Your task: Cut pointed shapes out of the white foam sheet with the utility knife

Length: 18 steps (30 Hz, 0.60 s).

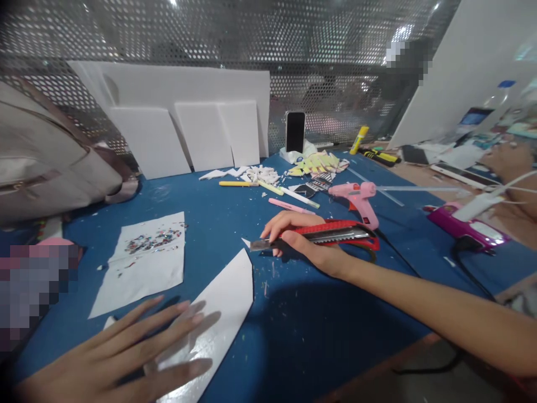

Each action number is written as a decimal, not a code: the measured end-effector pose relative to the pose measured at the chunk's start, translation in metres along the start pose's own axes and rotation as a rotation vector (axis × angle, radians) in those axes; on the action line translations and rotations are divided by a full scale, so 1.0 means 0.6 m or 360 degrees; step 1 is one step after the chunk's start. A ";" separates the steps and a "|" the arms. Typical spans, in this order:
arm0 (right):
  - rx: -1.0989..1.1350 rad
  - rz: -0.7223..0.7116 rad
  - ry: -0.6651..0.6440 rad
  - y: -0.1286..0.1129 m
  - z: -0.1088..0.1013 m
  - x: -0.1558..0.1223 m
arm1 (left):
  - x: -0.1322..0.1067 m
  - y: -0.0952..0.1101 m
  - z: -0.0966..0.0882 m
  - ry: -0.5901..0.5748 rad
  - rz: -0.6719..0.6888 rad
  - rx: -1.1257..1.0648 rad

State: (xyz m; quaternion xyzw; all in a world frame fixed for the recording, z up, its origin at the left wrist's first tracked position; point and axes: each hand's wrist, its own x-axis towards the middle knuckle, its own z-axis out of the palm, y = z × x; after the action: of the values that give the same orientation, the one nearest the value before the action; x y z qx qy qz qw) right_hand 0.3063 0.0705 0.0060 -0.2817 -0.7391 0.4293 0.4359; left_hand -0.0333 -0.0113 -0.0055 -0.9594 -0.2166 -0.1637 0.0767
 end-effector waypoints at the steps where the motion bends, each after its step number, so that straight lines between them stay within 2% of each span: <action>1: 0.0064 0.0013 -0.0025 -0.006 0.005 0.001 | 0.009 0.003 0.001 -0.0109 0.0081 -0.0035; 3: 0.0140 0.0045 -0.0065 -0.018 0.018 0.002 | 0.025 0.001 0.001 -0.0274 0.0184 -0.0108; 5: 0.0068 0.0092 -0.0083 -0.026 0.030 0.001 | 0.038 -0.004 0.004 -0.0322 0.0206 -0.0110; 11: -0.0511 0.0073 -0.0069 -0.032 0.051 0.001 | 0.062 0.024 0.037 -0.0152 0.0213 0.0069; 14: -0.0597 0.0089 -0.0096 -0.032 0.053 0.010 | 0.072 0.036 0.043 -0.0112 0.0212 0.0113; 18: -0.0594 0.0127 -0.0137 -0.033 0.057 0.020 | 0.086 0.038 0.034 -0.0126 0.0239 0.0145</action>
State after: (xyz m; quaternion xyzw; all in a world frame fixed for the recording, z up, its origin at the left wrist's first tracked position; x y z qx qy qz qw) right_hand 0.2699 0.0577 0.0195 -0.3682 -0.8120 0.3135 0.3267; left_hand 0.0262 -0.0071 -0.0087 -0.9742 -0.1541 -0.1094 0.1236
